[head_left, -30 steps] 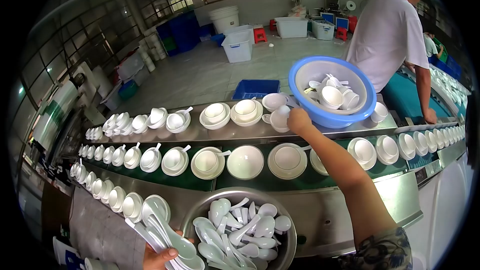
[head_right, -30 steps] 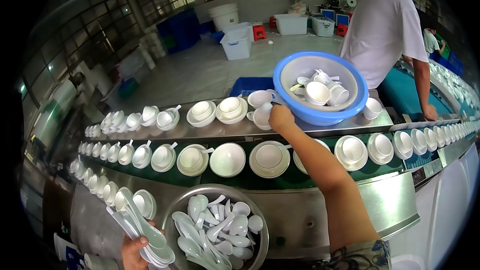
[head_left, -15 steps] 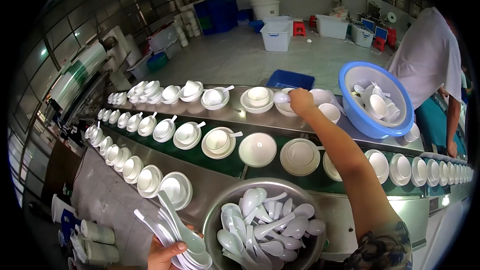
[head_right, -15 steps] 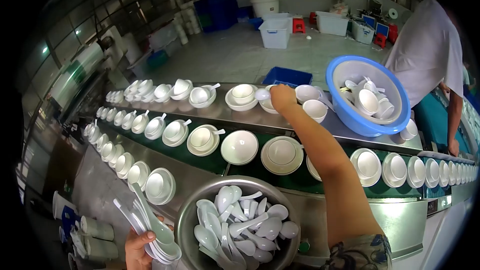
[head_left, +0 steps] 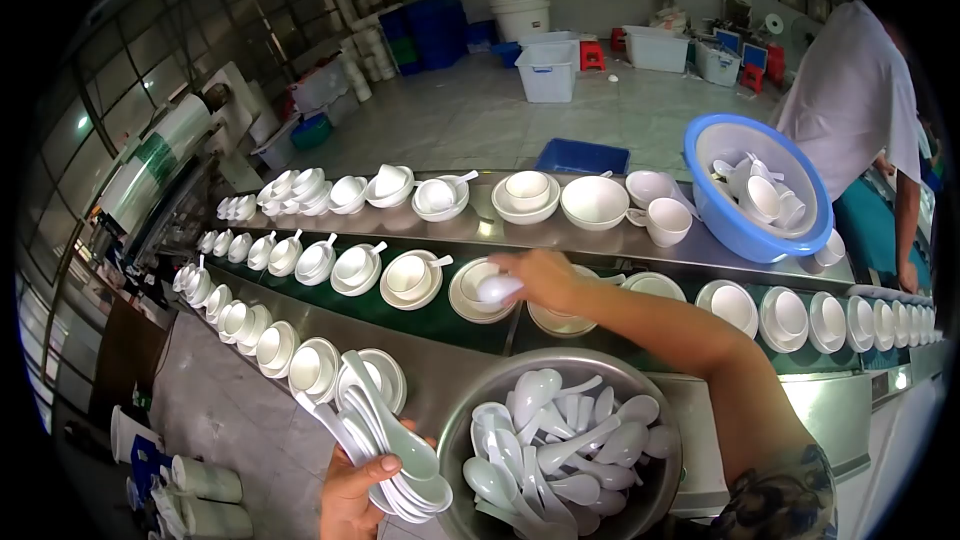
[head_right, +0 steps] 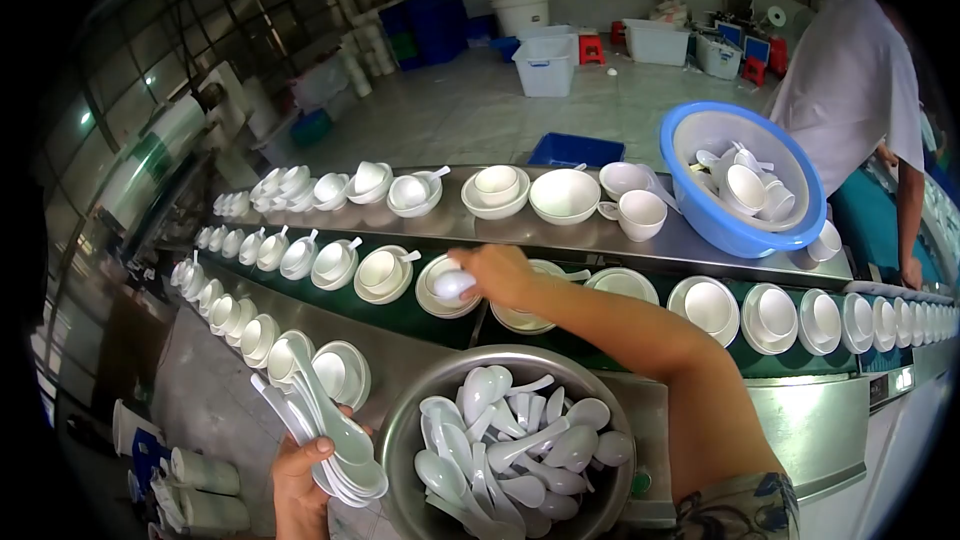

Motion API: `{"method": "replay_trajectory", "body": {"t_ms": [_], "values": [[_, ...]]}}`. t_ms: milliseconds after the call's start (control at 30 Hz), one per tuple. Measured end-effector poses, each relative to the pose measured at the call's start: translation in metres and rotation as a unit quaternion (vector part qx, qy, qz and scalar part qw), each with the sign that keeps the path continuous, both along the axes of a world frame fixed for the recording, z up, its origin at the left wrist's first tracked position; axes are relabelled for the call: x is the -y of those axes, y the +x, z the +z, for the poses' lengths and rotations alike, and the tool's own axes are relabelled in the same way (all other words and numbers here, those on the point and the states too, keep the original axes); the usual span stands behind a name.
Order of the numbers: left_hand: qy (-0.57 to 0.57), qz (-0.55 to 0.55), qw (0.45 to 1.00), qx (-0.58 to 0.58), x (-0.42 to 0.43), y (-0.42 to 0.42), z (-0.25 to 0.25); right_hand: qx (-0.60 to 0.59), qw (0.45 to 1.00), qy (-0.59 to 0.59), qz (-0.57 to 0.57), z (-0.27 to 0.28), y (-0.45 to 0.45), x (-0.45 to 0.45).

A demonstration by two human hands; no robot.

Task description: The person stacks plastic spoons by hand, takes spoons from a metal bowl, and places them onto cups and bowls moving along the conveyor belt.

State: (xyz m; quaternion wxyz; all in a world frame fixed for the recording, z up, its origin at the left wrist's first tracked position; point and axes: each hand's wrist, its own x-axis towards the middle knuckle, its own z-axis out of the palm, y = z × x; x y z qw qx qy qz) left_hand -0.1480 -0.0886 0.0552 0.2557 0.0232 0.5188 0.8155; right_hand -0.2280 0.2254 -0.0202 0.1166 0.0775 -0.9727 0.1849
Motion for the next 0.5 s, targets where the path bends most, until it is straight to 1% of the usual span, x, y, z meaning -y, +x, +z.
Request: {"method": "replay_trajectory", "body": {"t_ms": [33,67,100,133,167,233,267,367,400,500], "values": [[-0.008,0.006,1.0,-0.017,0.001,0.001,0.0,0.08,0.993,-0.021,-0.083,0.022,-0.008,-0.006],[-0.008,0.01,1.0,-0.016,0.003,0.001,0.0,0.08,0.99,-0.059,-0.098,0.033,-0.014,-0.016],[-0.009,0.008,1.0,-0.009,0.006,0.0,0.0,0.097,0.989,-0.03,-0.111,0.037,-0.024,-0.023],[-0.009,0.005,1.0,-0.005,0.009,-0.003,0.001,0.117,0.99,0.006,-0.081,0.038,-0.036,-0.028],[-0.009,0.003,1.0,-0.002,0.012,-0.006,0.001,0.113,0.99,0.006,-0.08,0.038,-0.05,-0.026],[0.002,0.014,1.0,-0.004,0.016,-0.009,-0.003,0.098,0.982,0.125,-0.098,0.039,-0.076,-0.012],[0.007,0.013,1.0,-0.001,0.018,-0.01,-0.005,0.019,0.99,0.029,-0.134,0.039,-0.08,0.0],[0.017,0.01,1.0,0.015,0.029,-0.015,-0.015,0.05,0.992,0.048,-0.106,0.03,-0.111,0.026],[0.027,0.015,0.999,0.009,0.033,-0.015,-0.019,0.085,0.986,0.086,-0.111,0.025,-0.117,0.032],[0.043,0.026,0.999,0.008,0.043,-0.019,-0.022,0.115,0.982,0.103,-0.107,0.006,-0.132,0.052]]}}
